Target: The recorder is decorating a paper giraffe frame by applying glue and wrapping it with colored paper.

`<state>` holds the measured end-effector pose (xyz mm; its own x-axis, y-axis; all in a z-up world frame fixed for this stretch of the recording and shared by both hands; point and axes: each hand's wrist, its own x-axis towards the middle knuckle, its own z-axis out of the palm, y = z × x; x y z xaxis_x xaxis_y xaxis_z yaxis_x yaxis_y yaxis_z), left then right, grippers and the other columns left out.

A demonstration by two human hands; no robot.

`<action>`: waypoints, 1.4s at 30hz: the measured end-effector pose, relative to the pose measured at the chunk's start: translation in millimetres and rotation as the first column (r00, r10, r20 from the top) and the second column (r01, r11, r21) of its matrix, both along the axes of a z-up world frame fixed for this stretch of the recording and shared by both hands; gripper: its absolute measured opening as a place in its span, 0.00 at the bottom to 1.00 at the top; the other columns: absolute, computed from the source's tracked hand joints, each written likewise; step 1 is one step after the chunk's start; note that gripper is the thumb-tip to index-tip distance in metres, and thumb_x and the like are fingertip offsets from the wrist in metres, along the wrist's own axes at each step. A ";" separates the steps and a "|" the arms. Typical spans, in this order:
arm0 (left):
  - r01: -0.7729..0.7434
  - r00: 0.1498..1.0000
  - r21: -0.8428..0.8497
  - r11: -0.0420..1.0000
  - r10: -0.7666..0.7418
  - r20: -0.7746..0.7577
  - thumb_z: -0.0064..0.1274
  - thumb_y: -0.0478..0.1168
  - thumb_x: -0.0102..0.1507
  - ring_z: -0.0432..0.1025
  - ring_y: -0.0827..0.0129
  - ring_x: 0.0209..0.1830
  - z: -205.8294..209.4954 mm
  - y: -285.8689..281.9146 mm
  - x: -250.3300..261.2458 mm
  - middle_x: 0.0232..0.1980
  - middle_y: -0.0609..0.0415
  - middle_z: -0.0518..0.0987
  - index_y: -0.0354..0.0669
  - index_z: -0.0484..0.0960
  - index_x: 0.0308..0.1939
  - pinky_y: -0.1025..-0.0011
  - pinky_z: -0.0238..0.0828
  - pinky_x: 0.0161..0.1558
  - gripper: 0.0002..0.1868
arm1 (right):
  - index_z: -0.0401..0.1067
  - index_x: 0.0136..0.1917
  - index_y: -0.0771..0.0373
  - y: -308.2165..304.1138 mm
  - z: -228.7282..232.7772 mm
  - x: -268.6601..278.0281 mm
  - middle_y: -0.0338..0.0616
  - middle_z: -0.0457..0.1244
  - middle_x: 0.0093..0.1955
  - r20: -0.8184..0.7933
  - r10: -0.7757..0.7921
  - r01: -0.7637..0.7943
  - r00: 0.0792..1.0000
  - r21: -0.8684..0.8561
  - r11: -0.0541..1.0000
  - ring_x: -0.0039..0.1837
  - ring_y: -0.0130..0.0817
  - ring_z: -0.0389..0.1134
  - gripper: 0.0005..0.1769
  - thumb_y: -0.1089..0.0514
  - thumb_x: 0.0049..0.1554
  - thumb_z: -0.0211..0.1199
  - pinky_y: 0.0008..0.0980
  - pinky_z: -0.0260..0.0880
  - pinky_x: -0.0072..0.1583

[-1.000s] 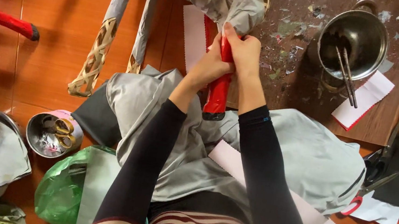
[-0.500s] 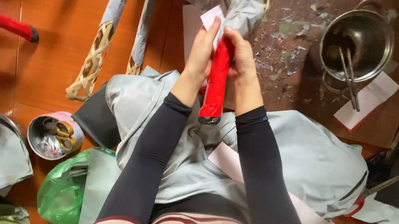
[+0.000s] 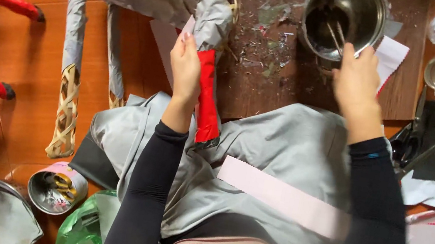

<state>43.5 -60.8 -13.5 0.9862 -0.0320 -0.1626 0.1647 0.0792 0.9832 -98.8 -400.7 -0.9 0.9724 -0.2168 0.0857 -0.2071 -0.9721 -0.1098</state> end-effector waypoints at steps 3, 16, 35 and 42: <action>-0.047 0.998 0.026 0.999 0.048 -0.047 0.37 0.43 0.78 0.64 0.77 0.41 -22.4 6.4 4.0 0.43 0.57 0.75 0.27 0.80 0.54 0.75 0.65 0.46 0.21 | 0.73 0.66 0.61 -45.4 -15.3 -10.2 0.57 0.66 0.48 -0.276 -0.097 0.055 0.956 -0.156 0.986 0.45 0.56 0.71 0.15 0.62 0.66 0.60 0.52 0.70 0.43; -0.040 0.999 -0.214 0.976 0.035 -0.030 0.37 0.42 0.77 0.72 0.70 0.54 -26.7 21.9 18.3 0.55 0.49 0.80 0.27 0.77 0.60 0.70 0.68 0.59 0.20 | 0.81 0.51 0.60 -32.2 62.4 13.0 0.54 0.70 0.40 -0.507 0.089 -0.077 0.857 0.045 0.996 0.46 0.51 0.72 0.12 0.57 0.59 0.59 0.48 0.70 0.44; -0.100 0.948 -0.841 0.532 -0.206 -0.243 0.35 0.44 0.75 0.76 0.59 0.60 -60.6 40.0 34.4 0.64 0.47 0.78 0.35 0.72 0.67 0.57 0.72 0.65 0.22 | 0.68 0.75 0.47 185.9 131.0 38.3 0.48 0.63 0.40 -0.062 0.402 -0.399 0.914 0.046 0.916 0.35 0.46 0.68 0.31 0.62 0.60 0.57 0.44 0.69 0.37; 0.189 0.941 -0.981 0.035 -0.291 0.170 0.30 0.67 0.78 0.72 0.57 0.56 -121.1 40.4 40.7 0.55 0.45 0.78 0.33 0.71 0.57 0.60 0.68 0.61 0.36 | 0.68 0.74 0.50 217.5 145.7 25.8 0.47 0.63 0.37 -0.141 0.433 -0.447 0.890 -0.081 0.891 0.31 0.42 0.69 0.32 0.62 0.56 0.57 0.40 0.69 0.32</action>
<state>84.2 -20.4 -134.6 0.8768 -0.4437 0.1852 0.4449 0.8948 0.0372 -73.0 -183.2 144.8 0.9701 0.2400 -0.0353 0.2401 -0.9707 0.0000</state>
